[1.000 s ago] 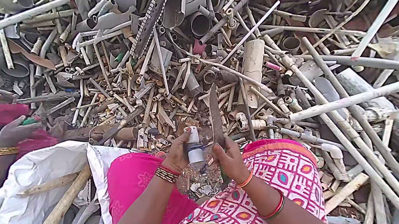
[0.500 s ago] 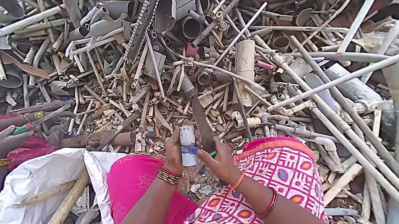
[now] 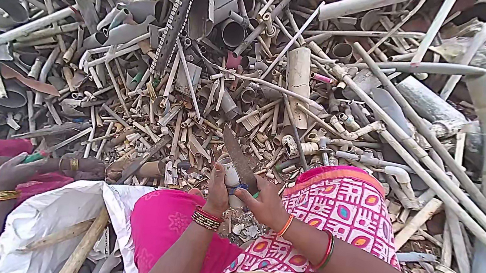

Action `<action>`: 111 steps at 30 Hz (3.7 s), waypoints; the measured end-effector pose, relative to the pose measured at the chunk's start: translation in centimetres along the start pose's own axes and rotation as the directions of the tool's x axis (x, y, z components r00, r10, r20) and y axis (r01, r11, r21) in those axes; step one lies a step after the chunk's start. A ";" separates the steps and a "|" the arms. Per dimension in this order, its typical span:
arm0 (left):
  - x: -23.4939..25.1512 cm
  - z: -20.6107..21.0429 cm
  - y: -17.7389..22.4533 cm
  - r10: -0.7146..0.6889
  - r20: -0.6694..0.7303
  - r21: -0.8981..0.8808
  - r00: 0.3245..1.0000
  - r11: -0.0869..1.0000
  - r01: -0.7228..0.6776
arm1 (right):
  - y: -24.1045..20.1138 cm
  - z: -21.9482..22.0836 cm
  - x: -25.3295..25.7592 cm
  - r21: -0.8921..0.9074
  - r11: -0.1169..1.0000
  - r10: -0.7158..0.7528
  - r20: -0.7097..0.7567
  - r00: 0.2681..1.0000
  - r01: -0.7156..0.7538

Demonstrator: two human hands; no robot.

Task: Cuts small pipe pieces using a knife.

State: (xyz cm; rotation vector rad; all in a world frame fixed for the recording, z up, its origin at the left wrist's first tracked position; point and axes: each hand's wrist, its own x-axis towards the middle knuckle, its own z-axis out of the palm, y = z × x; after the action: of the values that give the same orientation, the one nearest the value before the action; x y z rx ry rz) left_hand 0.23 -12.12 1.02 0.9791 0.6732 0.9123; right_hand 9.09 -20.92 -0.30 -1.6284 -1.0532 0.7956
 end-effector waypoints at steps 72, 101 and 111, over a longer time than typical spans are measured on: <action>5.0 -1.3 -2.8 -0.166 -0.140 0.570 0.976 0.792 0.216 | -1.4 -1.4 -0.4 0.736 0.653 -0.079 0.303 0.950 -0.180; 6.4 -3.2 -0.8 -0.511 -0.193 -0.071 0.837 0.859 0.508 | -1.7 -3.9 1.0 0.759 0.650 0.040 0.009 0.999 -0.033; 7.8 -3.4 1.4 -0.348 -0.539 -0.301 0.767 0.930 0.211 | -2.3 -3.6 0.6 0.879 0.476 0.133 -0.029 0.991 -0.038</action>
State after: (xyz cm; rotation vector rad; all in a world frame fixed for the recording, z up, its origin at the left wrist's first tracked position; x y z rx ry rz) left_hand 0.64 -3.58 0.22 0.3571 1.1811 0.9971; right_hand 11.87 -21.43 2.95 -0.7794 -0.3227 1.0771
